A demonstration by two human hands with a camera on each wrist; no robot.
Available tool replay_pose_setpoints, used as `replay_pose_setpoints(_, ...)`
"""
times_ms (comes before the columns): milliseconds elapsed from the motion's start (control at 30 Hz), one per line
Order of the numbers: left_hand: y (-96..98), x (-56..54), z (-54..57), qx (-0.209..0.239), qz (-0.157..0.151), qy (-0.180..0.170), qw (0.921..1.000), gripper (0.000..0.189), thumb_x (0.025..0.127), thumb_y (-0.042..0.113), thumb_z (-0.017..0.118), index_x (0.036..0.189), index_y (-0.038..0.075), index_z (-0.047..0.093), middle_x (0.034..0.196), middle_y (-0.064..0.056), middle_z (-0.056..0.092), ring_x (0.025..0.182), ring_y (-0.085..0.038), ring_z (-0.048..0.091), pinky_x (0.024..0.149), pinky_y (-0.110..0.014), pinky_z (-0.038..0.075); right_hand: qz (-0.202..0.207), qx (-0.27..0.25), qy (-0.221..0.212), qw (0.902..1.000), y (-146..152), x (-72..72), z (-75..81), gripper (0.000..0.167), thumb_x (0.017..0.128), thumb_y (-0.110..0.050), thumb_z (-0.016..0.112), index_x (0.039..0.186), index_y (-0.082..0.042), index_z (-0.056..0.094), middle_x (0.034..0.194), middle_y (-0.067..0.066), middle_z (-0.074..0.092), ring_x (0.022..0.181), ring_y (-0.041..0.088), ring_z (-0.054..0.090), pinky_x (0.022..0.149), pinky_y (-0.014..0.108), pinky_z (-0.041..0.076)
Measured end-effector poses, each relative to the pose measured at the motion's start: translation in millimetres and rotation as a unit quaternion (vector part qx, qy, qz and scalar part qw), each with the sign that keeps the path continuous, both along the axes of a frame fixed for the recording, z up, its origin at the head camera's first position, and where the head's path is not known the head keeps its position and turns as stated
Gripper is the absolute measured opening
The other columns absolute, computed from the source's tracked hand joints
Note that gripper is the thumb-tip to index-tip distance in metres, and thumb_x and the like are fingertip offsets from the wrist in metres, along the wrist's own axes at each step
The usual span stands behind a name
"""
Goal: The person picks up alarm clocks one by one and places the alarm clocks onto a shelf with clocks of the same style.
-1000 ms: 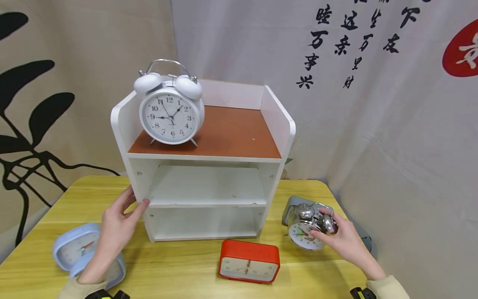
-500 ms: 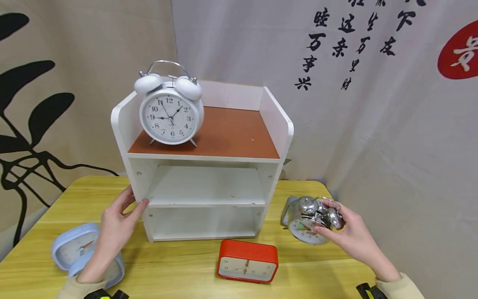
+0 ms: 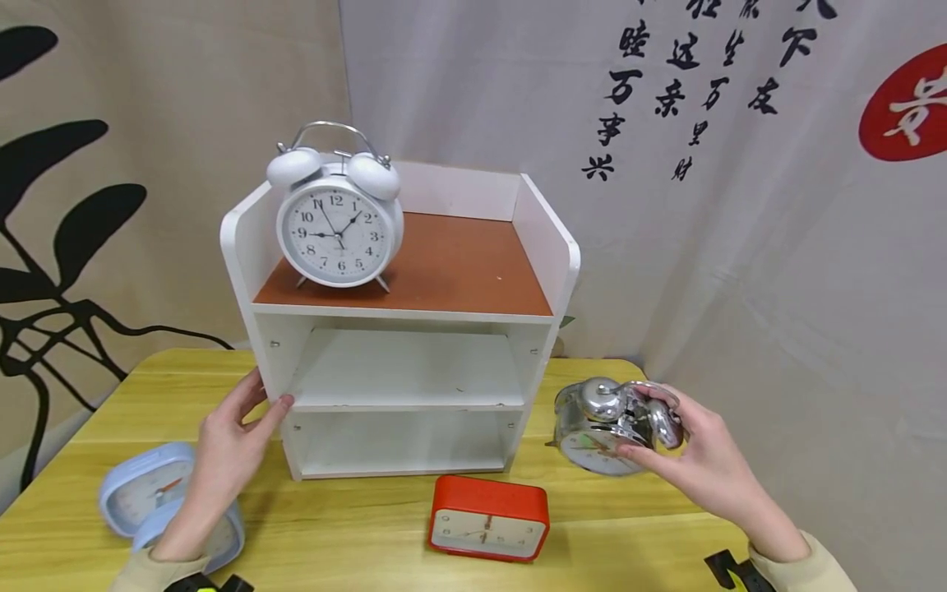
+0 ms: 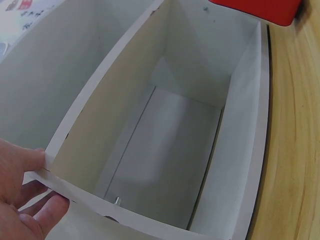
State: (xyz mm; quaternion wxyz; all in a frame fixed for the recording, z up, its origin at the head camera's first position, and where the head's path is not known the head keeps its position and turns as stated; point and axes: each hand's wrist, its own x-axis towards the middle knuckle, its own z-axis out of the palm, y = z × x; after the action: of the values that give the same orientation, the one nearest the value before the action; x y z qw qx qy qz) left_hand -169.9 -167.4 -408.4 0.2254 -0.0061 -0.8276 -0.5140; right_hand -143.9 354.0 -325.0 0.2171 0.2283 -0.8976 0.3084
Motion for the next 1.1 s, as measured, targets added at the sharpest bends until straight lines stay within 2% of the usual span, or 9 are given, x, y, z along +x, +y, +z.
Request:
replay_pose_setpoints(133, -1.8, -0.1, -1.4, -0.001, -0.001, 0.002, 1.0, 0.056, 0.106, 0.019, 0.064, 0.158, 0.009, 0.047, 0.149, -0.024, 0.062, 0.131, -0.038, 0.063, 0.079, 0.001, 0.053, 0.026, 0.006, 0.031, 0.9992, -11, 1.0, 11.4, 0.077, 0.062, 0.012, 0.093, 0.132, -0.001, 0.065, 0.127, -0.035, 0.062, 0.106, -0.018, 0.06, 0.084, -0.001, 0.051)
replay_pose_setpoints(467, -1.9, -0.2, -1.3, 0.008, -0.004, 0.0, 1.0, 0.056, 0.106, 0.019, 0.064, 0.158, 0.008, 0.047, 0.148, -0.025, 0.062, 0.132, -0.039, 0.062, 0.077, 0.006, 0.049, 0.075, -0.009, 0.057, 0.9955, -34, 4.0, 36.2, 0.085, 0.055, 0.019, 0.091, 0.134, 0.0, 0.065, 0.13, -0.025, 0.067, 0.1, -0.012, 0.066, 0.07, 0.006, 0.056)
replay_pose_setpoints(733, -2.7, 0.1, -2.5, 0.003, -0.002, -0.005, 1.0, 0.057, 0.106, 0.021, 0.064, 0.159, 0.008, 0.046, 0.148, -0.024, 0.062, 0.131, -0.039, 0.063, 0.078, 0.002, 0.052, 0.116, -0.024, 0.073, 0.9903, -49, 1.4, 53.4, 0.086, 0.054, 0.023, 0.088, 0.134, 0.004, 0.064, 0.132, -0.018, 0.069, 0.102, -0.008, 0.069, 0.076, 0.005, 0.058)
replay_pose_setpoints(867, -2.8, -0.4, -2.3, 0.0, -0.001, -0.005, 1.0, 0.058, 0.106, 0.022, 0.065, 0.159, 0.008, 0.046, 0.149, -0.024, 0.062, 0.131, -0.038, 0.063, 0.082, -0.011, 0.062, 0.126, -0.013, 0.081, 0.9886, -56, 0.7, 63.7, 0.088, 0.053, 0.022, 0.09, 0.135, 0.004, 0.062, 0.133, -0.02, 0.067, 0.101, -0.009, 0.069, 0.077, 0.006, 0.059)
replay_pose_setpoints(967, -2.0, -0.5, -1.7, 0.0, 0.0, -0.005, 1.0, 0.057, 0.106, 0.021, 0.065, 0.159, 0.009, 0.046, 0.149, -0.023, 0.062, 0.131, -0.037, 0.063, 0.084, -0.019, 0.065, 0.128, -0.01, 0.085, 0.9881, -61, 0.3, 70.5, 0.089, 0.052, 0.021, 0.091, 0.134, 0.004, 0.062, 0.133, -0.021, 0.067, 0.1, -0.009, 0.068, 0.078, 0.005, 0.059)
replay_pose_setpoints(1100, -0.7, -0.2, -0.9, 0.002, -0.001, -0.004, 1.0, 0.057, 0.106, 0.02, 0.065, 0.158, 0.009, 0.047, 0.149, -0.022, 0.062, 0.131, -0.036, 0.063, 0.082, -0.009, 0.061, 0.138, -0.032, 0.083, 0.9864, -69, -1.2, 78.6, 0.086, 0.053, 0.024, 0.088, 0.133, 0.007, 0.063, 0.131, -0.014, 0.07, 0.1, -0.004, 0.07, 0.081, 0.005, 0.058)
